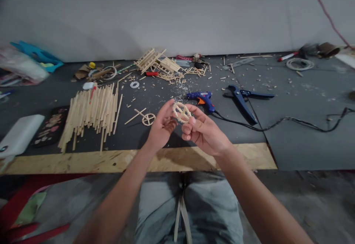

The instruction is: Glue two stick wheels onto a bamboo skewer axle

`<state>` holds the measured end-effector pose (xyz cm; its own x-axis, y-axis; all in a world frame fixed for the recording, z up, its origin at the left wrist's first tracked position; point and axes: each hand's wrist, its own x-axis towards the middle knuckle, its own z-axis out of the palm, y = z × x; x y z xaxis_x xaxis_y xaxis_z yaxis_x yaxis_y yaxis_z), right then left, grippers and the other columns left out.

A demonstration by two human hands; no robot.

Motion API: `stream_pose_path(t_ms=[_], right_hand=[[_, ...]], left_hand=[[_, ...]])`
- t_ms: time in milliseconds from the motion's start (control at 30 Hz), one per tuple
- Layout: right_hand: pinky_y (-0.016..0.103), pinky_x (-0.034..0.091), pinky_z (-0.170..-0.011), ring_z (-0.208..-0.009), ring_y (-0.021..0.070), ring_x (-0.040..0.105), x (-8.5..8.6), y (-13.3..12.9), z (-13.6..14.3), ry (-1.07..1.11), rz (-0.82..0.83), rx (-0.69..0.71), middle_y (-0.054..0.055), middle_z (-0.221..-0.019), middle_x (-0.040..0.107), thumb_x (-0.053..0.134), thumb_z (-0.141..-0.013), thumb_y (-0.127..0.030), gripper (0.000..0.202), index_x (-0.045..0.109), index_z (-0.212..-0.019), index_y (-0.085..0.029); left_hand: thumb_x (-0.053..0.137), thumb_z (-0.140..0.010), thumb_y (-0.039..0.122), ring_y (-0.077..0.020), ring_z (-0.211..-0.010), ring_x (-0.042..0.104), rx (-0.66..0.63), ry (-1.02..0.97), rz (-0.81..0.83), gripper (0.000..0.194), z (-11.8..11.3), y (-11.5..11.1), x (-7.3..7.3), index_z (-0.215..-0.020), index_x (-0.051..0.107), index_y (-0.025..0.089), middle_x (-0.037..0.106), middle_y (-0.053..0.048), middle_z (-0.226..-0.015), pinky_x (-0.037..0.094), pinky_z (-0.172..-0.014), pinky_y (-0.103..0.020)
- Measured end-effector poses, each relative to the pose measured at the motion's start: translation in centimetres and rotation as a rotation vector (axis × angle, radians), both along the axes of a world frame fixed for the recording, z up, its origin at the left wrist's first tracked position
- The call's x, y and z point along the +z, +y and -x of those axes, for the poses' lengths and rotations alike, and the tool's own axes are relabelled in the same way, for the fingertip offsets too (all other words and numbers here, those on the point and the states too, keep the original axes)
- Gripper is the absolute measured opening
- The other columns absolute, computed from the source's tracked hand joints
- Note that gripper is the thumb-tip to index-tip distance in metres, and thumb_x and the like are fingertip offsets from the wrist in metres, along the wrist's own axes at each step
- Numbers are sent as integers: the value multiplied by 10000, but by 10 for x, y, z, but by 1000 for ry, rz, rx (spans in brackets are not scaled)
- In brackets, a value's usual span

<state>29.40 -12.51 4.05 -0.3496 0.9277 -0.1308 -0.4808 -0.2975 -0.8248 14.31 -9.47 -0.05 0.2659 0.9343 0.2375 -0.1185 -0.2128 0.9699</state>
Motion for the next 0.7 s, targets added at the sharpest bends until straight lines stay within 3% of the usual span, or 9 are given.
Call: stream_pose_path(t_ms=[67, 200, 367, 433, 533, 633, 700], right_hand=[[244, 395, -518, -583, 103, 388, 2, -4, -2, -46, -16, -8, -10, -794, 481, 665, -705, -460, 444, 508, -1098, -324], [261, 390, -503, -581, 107, 402, 8, -7, -9, -153, -73, -60, 26, -933, 541, 664, -664, -527, 501, 514, -1098, -328], [272, 375, -486, -556, 101, 411, 24, -10, -28, -236, -195, -197, 23, -1100, 549, 617, -697, -551, 450, 512, -1099, -378], [281, 398, -517, -570, 102, 437, 28, -12, -33, -246, -229, -240, 10, -1082, 556, 655, -700, -487, 415, 514, -1076, -382], [290, 435, -592, -649, 115, 501, 23, -15, -30, -367, -273, -239, 0, -1086, 557, 707, -694, -336, 405, 500, -1042, -348], [283, 444, -608, -704, 126, 523, 10, -18, -16, -555, -314, -163, 27, -1101, 545, 698, -710, -278, 434, 466, -1076, -303], [295, 452, -647, -741, 139, 531, 2, -21, -7, -667, -358, -111, 39, -1071, 551, 686, -726, -276, 453, 456, -1116, -285]], left_hand=[[523, -764, 123, -174, -942, 594, -98, -27, 71, 527, -8, 1, 1, -1270, 444, 248, 620, -61, -1111, 465, -769, -285], [535, -797, 236, -148, -789, 588, -137, 18, 134, 223, -10, -4, 4, -992, 630, 184, 642, -25, -842, 450, -749, -275], [528, -821, 369, -98, -557, 495, -58, 139, 241, 242, 2, -11, 4, -864, 646, 163, 532, 26, -575, 394, -571, -229], [546, -811, 376, -95, -552, 498, 0, 121, 308, 236, 8, -13, 3, -849, 635, 160, 551, 21, -594, 387, -544, -225], [609, -770, 377, -110, -616, 563, 46, -81, 438, 271, 15, -19, 2, -941, 602, 167, 637, -24, -751, 433, -569, -239], [686, -693, 421, -176, -804, 627, -76, -306, 506, 526, 21, -29, 9, -1148, 527, 211, 645, -93, -1025, 492, -700, -307], [735, -630, 434, -213, -911, 623, -173, -358, 507, 669, 25, -36, 14, -1223, 488, 246, 627, -100, -1098, 492, -783, -337]])
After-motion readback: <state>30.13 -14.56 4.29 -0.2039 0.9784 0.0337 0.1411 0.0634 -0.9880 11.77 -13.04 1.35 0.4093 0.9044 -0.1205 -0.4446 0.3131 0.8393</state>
